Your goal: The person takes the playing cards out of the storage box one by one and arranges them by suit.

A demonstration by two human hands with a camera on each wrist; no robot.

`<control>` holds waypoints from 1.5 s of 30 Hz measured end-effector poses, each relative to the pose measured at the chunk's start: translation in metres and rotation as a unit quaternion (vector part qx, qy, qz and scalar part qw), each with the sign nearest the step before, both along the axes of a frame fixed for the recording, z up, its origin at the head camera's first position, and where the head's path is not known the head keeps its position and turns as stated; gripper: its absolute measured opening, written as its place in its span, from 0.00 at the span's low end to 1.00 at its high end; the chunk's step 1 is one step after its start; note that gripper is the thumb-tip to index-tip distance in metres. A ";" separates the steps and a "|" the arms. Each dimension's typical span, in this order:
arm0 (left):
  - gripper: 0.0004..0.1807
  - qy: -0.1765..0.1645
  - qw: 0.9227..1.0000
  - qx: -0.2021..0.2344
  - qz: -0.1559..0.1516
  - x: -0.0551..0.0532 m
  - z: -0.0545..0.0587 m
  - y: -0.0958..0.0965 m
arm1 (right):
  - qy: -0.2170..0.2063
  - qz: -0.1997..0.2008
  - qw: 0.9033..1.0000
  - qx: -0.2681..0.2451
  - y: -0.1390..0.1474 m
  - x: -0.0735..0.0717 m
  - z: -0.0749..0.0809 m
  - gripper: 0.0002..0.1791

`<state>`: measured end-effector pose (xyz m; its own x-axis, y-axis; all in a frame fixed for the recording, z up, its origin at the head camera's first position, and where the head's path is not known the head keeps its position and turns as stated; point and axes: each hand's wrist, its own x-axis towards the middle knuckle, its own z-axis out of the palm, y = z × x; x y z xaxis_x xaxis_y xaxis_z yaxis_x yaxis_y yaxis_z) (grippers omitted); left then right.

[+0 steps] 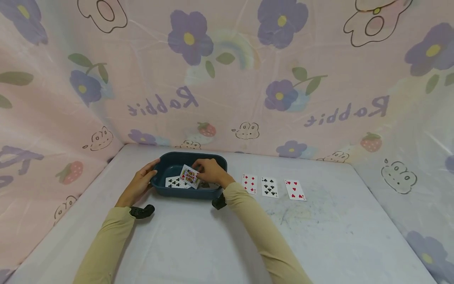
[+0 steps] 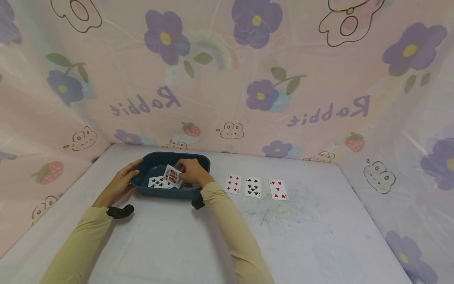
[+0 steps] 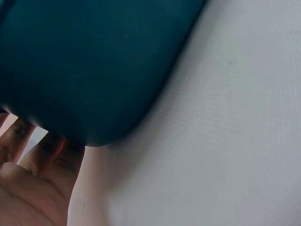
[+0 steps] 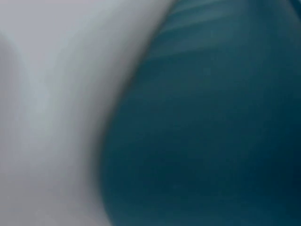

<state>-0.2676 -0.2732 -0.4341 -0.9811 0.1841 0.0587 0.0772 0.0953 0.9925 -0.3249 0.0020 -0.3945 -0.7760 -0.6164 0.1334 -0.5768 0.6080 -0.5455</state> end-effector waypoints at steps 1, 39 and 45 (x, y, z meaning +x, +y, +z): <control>0.28 -0.002 1.000 -0.001 0.001 0.000 0.000 0.000 | -0.003 -0.002 1.000 -0.004 0.000 0.001 0.001 0.17; 0.29 -0.008 1.000 0.001 0.000 0.000 0.002 -0.001 | -0.062 -0.109 0.944 -0.304 0.025 0.021 0.009 0.08; 0.29 -0.006 1.000 0.001 -0.003 0.001 0.002 0.000 | -0.066 -0.116 0.932 -0.336 0.036 0.024 0.012 0.09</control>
